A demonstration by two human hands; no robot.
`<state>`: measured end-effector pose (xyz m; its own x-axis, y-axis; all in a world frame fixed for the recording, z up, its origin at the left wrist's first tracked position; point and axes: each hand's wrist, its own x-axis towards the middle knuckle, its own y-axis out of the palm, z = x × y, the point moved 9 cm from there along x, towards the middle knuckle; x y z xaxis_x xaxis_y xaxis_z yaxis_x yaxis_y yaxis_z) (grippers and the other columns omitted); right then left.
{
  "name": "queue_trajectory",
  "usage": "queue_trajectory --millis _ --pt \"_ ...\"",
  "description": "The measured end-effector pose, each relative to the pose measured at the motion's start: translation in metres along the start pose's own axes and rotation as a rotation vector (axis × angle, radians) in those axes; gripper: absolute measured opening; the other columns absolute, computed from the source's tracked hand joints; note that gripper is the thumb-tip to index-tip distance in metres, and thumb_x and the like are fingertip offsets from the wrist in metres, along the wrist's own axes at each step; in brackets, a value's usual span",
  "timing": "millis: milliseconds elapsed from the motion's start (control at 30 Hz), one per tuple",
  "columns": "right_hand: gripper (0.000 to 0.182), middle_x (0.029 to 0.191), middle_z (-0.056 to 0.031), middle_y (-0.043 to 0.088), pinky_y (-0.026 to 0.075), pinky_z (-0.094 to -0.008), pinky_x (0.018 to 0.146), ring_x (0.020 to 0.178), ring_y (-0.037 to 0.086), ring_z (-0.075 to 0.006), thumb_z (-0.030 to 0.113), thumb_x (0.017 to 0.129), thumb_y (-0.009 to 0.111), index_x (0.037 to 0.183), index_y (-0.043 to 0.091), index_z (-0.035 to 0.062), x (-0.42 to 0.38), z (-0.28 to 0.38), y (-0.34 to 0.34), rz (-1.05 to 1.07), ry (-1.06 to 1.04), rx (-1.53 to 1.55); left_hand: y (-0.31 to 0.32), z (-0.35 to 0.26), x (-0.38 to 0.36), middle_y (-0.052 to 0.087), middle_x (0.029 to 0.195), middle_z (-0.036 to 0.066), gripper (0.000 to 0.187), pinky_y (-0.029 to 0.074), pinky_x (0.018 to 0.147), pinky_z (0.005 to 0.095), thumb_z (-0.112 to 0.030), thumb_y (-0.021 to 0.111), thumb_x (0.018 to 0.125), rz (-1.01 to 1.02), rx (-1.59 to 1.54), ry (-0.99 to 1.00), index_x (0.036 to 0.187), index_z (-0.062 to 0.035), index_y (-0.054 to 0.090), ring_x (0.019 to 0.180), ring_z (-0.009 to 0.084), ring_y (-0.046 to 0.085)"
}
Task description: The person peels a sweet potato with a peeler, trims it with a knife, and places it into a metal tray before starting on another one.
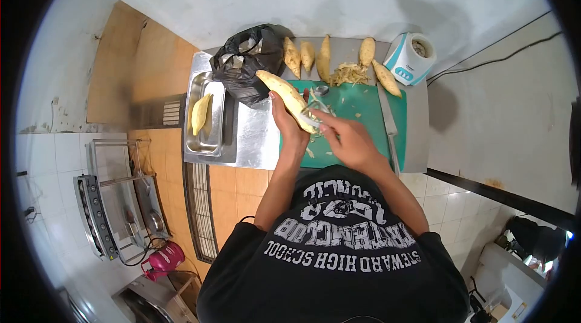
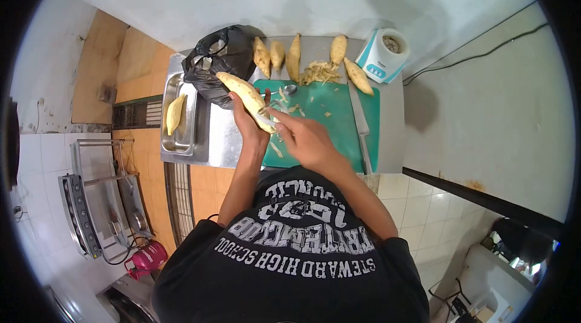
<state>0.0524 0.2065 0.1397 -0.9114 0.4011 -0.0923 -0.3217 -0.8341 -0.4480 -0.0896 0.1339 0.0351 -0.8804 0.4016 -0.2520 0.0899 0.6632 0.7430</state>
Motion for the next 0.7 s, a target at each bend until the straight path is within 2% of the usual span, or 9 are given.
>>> queue_trajectory --millis 67,200,300,367,500,567,600,667,700 --pt "0.04 0.085 -0.0223 0.066 0.051 -0.0482 0.073 0.08 0.066 -0.0391 0.02 0.102 0.054 0.141 0.06 0.0134 0.005 -0.003 0.009 -0.122 -0.15 -0.154 -0.005 0.004 -0.001 0.055 0.112 0.012 0.055 0.05 0.106 0.0489 -0.052 0.046 0.106 -0.032 -0.007 -0.02 0.13 -0.0022 0.05 0.104 0.0229 0.057" --pt "0.037 0.093 -0.0265 0.068 0.05 -0.0466 0.074 0.078 0.064 -0.0432 0.016 0.102 0.056 0.137 0.063 0.0091 -0.007 0.004 0.007 -0.084 -0.188 -0.079 -0.009 0.001 -0.001 0.053 0.113 0.014 0.058 0.05 0.107 0.0494 -0.053 0.046 0.106 -0.069 -0.021 0.012 0.131 -0.0009 0.047 0.105 0.024 0.057" --pt "0.038 0.086 -0.0245 0.068 0.051 -0.049 0.075 0.078 0.066 -0.041 0.019 0.102 0.054 0.139 0.062 0.0115 -0.013 0.009 0.0 0.069 -0.137 -0.112 -0.007 -0.003 0.003 0.053 0.113 0.013 0.055 0.051 0.106 0.049 -0.051 0.045 0.107 -0.058 -0.007 0.013 0.131 -0.0021 0.047 0.104 0.024 0.057" --pt "0.037 0.086 -0.0255 0.068 0.05 -0.0498 0.075 0.079 0.067 -0.0419 0.019 0.102 0.053 0.137 0.063 0.0111 -0.014 0.003 0.0 0.2 0.09 -0.031 -0.006 -0.007 0.0 0.053 0.113 0.012 0.053 0.052 0.105 0.0479 -0.05 0.045 0.108 -0.039 -0.01 0.018 0.131 -0.0028 0.046 0.105 0.0242 0.058" --pt "0.037 0.083 -0.0245 0.067 0.049 -0.0485 0.071 0.074 0.065 -0.0407 0.02 0.103 0.054 0.138 0.063 0.0121 -0.001 0.005 -0.004 0.087 0.068 -0.029 -0.005 -0.001 -0.001 0.053 0.113 0.012 0.054 0.052 0.105 0.0478 -0.051 0.046 0.107 -0.062 -0.013 0.015 0.132 -0.0029 0.046 0.105 0.0244 0.058" --pt "0.038 0.069 -0.0173 0.057 0.043 -0.0363 0.061 0.059 0.048 -0.0224 0.016 0.103 0.055 0.139 0.063 0.0115 0.005 0.005 0.002 -0.065 -0.152 -0.091 -0.005 -0.003 -0.001 0.056 0.111 0.011 0.054 0.05 0.107 0.0488 -0.053 0.048 0.106 -0.063 -0.034 0.028 0.128 -0.0043 0.05 0.102 0.0223 0.058" --pt "0.038 0.069 -0.0173 0.057 0.043 -0.0363 0.061 0.059 0.048 -0.0224 0.016 0.103 0.055 0.139 0.063 0.0115 0.001 0.009 0.0 -0.066 -0.153 -0.091 -0.005 -0.006 0.001 0.058 0.11 0.01 0.054 0.049 0.107 0.0493 -0.054 0.049 0.105 -0.065 -0.045 0.039 0.127 -0.005 0.052 0.101 0.0213 0.058" --pt "0.037 0.071 -0.0161 0.059 0.043 -0.0348 0.061 0.06 0.046 -0.0196 0.017 0.103 0.056 0.139 0.063 0.0117 -0.007 0.002 0.012 0.152 0.011 -0.069 -0.017 -0.012 0.011 0.06 0.113 0.009 0.053 0.048 0.107 0.0511 -0.054 0.049 0.105 -0.101 -0.136 0.031 0.128 -0.0074 0.053 0.101 0.0205 0.059" --pt "0.037 0.071 -0.0161 0.059 0.043 -0.0348 0.061 0.06 0.046 -0.0196 0.017 0.103 0.056 0.139 0.063 0.0117 -0.01 -0.002 0.011 0.153 0.013 -0.068 -0.016 -0.016 0.012 0.06 0.117 0.007 0.051 0.047 0.106 0.0519 -0.054 0.048 0.105 -0.078 -0.12 0.032 0.129 -0.0097 0.053 0.102 0.0197 0.059"
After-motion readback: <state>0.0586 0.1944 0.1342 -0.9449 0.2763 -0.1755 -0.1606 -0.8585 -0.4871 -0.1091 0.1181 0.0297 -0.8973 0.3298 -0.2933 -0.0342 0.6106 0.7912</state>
